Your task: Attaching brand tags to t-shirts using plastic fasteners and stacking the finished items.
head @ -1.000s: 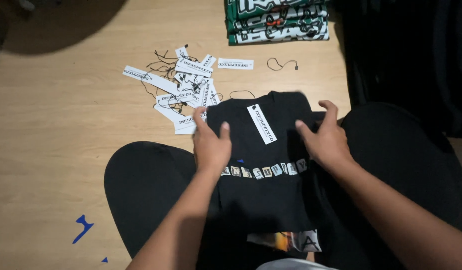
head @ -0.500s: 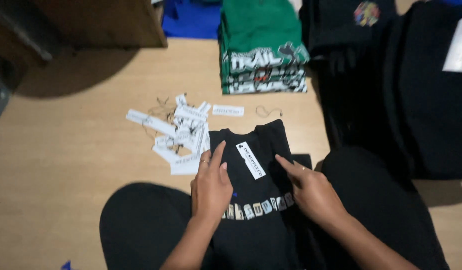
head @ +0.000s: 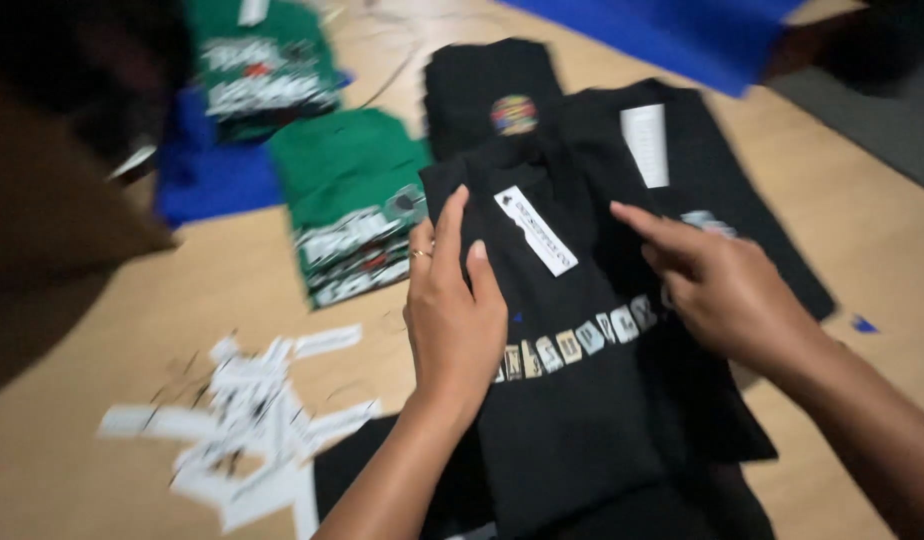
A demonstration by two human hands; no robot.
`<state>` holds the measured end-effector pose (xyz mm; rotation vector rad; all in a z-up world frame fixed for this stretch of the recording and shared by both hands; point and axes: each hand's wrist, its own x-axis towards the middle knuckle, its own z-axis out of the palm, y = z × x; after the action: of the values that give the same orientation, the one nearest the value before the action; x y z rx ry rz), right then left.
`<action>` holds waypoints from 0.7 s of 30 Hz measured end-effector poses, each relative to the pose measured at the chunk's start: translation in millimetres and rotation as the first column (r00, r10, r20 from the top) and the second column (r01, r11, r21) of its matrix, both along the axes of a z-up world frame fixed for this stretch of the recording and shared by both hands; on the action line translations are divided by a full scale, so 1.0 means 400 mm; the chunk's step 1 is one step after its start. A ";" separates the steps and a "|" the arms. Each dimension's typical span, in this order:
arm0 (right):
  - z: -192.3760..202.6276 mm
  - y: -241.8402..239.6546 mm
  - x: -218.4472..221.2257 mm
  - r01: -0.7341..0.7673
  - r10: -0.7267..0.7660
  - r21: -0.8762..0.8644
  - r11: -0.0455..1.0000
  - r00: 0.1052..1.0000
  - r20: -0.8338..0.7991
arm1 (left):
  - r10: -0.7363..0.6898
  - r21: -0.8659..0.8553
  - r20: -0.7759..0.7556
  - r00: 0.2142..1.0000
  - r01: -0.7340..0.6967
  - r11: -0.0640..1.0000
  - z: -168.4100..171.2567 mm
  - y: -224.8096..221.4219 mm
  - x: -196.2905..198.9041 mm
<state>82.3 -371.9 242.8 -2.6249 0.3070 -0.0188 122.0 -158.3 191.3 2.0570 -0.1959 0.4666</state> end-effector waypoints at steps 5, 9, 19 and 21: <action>0.019 -0.211 0.025 0.096 -0.092 -0.035 0.995 0.992 0.083 | -0.125 -0.062 0.113 0.986 0.132 0.989 0.007 -0.204 0.090; 0.006 -0.357 0.068 0.121 -0.106 -0.131 0.984 0.988 0.113 | -0.189 -0.080 0.005 0.982 0.189 0.979 0.006 -0.318 0.143; -0.157 -0.479 0.192 0.008 0.152 -0.585 0.811 0.963 0.223 | -0.016 0.467 -0.080 0.997 0.051 0.883 -0.082 -0.405 0.169; -0.201 -0.416 0.184 -0.129 0.244 -0.386 0.913 0.933 0.264 | -0.172 0.532 -0.114 0.979 0.206 0.822 -0.112 -0.413 0.147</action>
<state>155.7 -538.1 162.5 -2.9472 -0.0710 -0.4577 180.8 -323.4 146.4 2.5688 -0.5450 0.2351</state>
